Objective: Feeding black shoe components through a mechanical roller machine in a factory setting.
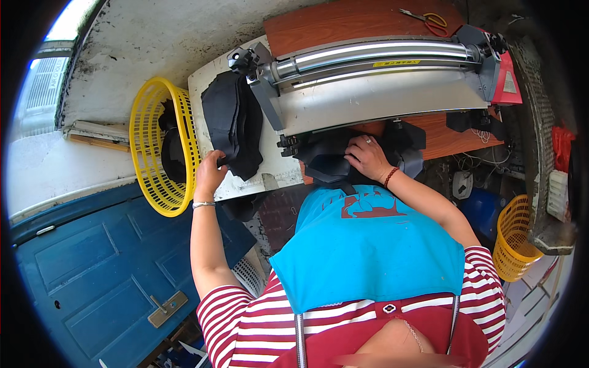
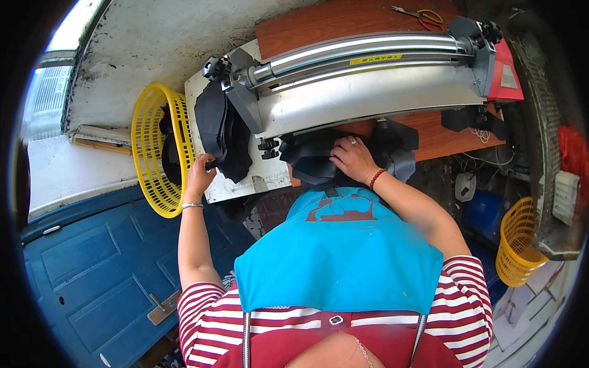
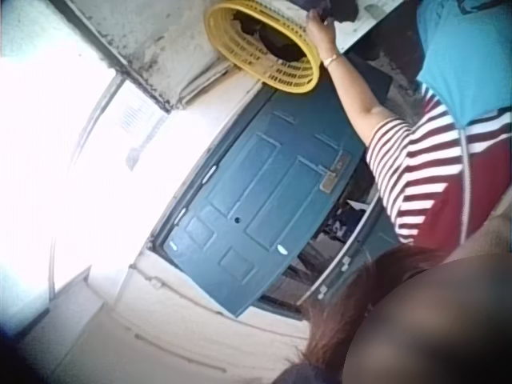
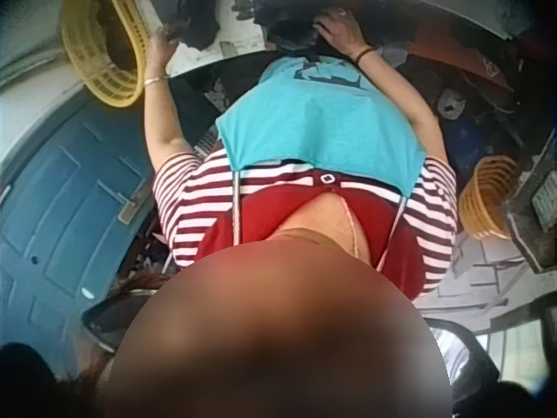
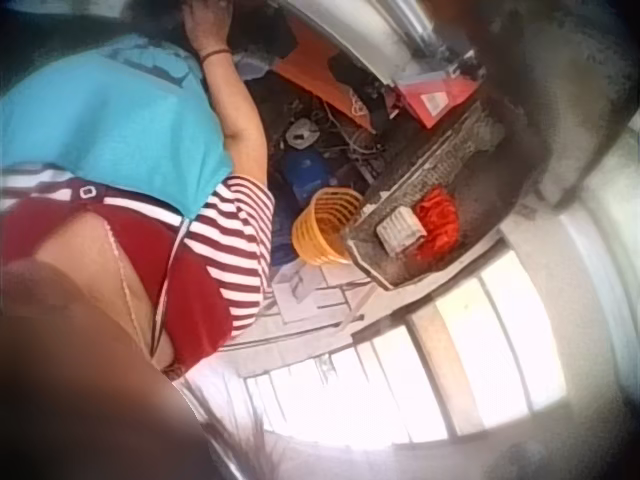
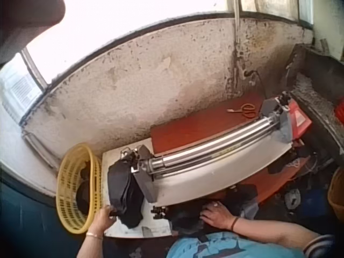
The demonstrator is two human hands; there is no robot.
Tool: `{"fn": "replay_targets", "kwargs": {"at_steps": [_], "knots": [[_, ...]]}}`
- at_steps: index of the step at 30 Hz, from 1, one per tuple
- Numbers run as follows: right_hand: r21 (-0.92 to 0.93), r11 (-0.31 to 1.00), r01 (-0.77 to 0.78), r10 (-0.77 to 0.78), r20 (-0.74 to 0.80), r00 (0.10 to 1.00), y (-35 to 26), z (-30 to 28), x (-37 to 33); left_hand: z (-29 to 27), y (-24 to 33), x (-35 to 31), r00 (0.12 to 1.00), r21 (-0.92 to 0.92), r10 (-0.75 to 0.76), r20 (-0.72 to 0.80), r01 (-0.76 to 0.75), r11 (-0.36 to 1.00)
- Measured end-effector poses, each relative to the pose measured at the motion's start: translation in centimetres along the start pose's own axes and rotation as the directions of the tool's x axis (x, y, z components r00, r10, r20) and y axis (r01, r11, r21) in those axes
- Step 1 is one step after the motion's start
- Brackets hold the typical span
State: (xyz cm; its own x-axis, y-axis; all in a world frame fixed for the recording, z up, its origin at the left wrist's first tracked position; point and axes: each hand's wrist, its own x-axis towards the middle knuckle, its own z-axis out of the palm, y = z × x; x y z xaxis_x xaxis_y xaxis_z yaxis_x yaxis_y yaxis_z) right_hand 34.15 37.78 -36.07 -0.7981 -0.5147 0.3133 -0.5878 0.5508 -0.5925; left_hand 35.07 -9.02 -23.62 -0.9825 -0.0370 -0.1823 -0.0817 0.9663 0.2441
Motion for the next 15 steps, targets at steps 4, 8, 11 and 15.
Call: {"fn": "replay_targets", "kwargs": {"at_steps": [4,8,11,15], "knots": [[-0.002,0.999,0.042,-0.042,-0.038,0.998,-0.5,-0.8,0.1,-1.2,2.1,-0.1,0.983,0.075,-0.057,0.173,0.045,0.996],[0.044,0.993,0.110,-0.104,-0.115,0.988,-2.0,-2.9,1.0,-2.0,2.7,0.6,0.943,0.107,-0.187,0.275,0.163,0.981],[0.158,0.983,0.097,-0.083,-0.092,0.992,-2.7,-5.2,0.9,-4.8,6.2,1.4,0.924,0.175,-0.206,0.322,0.156,0.972],[0.221,0.972,0.081,-0.020,-0.263,0.964,-4.7,-9.8,2.1,-8.2,14.3,1.9,0.803,-0.435,0.220,0.554,0.053,0.899]]}}
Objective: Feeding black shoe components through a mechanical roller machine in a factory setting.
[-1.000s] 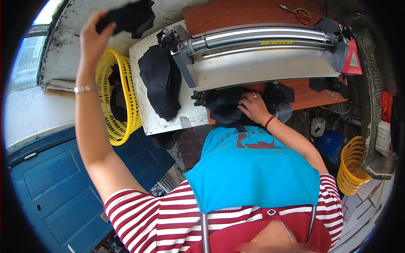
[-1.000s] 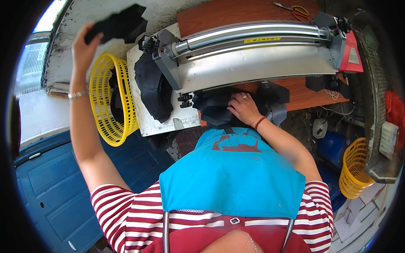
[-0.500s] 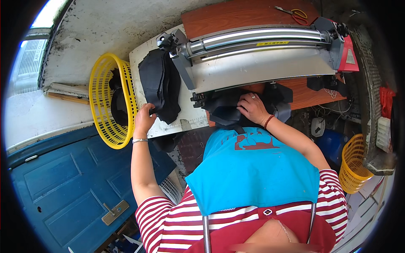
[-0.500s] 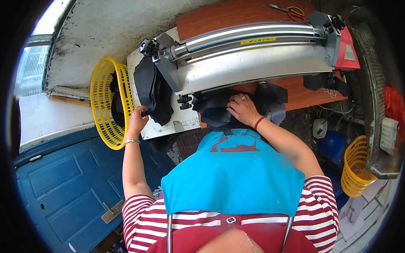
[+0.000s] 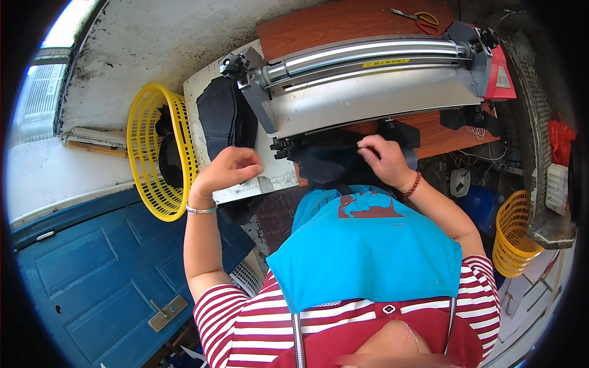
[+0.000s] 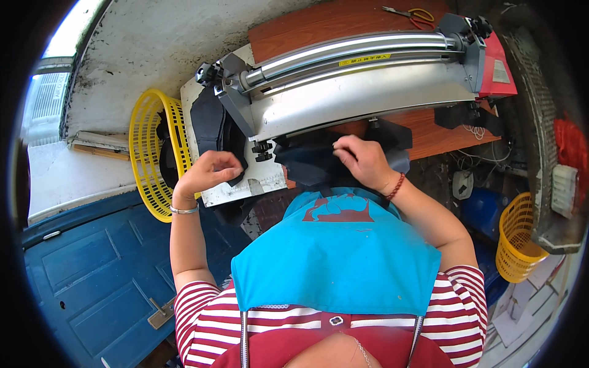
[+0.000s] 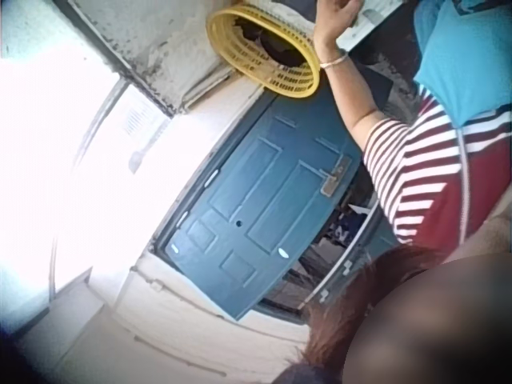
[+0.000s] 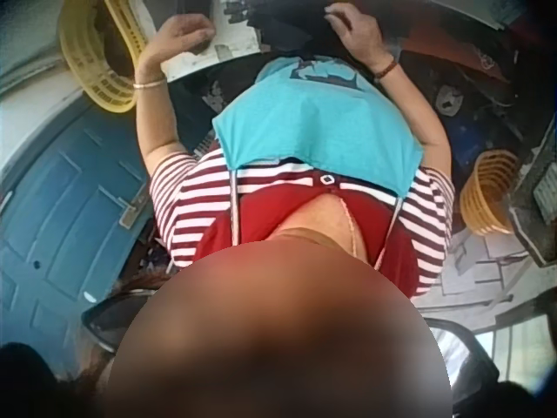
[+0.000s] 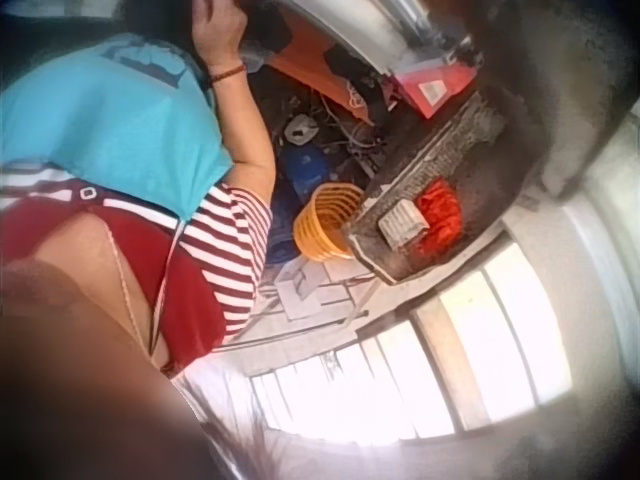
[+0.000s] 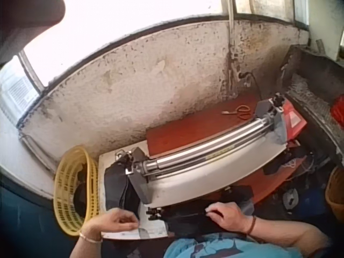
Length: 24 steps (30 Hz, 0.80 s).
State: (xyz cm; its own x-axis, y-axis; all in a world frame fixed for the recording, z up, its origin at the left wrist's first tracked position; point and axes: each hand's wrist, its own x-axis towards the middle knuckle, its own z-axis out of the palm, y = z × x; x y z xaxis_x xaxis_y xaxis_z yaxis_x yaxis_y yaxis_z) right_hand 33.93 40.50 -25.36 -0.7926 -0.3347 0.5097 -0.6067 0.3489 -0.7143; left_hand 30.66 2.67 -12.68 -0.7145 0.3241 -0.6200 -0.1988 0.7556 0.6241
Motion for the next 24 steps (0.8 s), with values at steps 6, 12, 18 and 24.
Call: {"fn": "replay_targets", "kwargs": {"at_steps": [6,12,18,24], "knots": [[0.335,0.740,-0.584,0.616,0.014,0.788,0.4,-5.0,3.7,2.7,11.5,8.4,0.626,0.060,0.627,-0.464,-0.684,0.727],[0.141,0.769,-0.623,0.621,0.067,0.781,2.5,-5.6,8.0,0.2,16.2,21.7,0.885,0.410,0.364,-0.292,-0.228,0.883],[-0.305,0.827,-0.471,0.482,-0.044,0.875,3.4,-5.9,9.5,-1.6,16.2,27.7,0.949,0.291,0.292,-0.120,-0.248,0.924],[-0.414,0.898,0.147,-0.169,-0.016,0.986,0.4,-4.2,4.8,-5.2,16.0,29.5,0.889,0.099,0.237,-0.393,-0.215,0.972]]}}
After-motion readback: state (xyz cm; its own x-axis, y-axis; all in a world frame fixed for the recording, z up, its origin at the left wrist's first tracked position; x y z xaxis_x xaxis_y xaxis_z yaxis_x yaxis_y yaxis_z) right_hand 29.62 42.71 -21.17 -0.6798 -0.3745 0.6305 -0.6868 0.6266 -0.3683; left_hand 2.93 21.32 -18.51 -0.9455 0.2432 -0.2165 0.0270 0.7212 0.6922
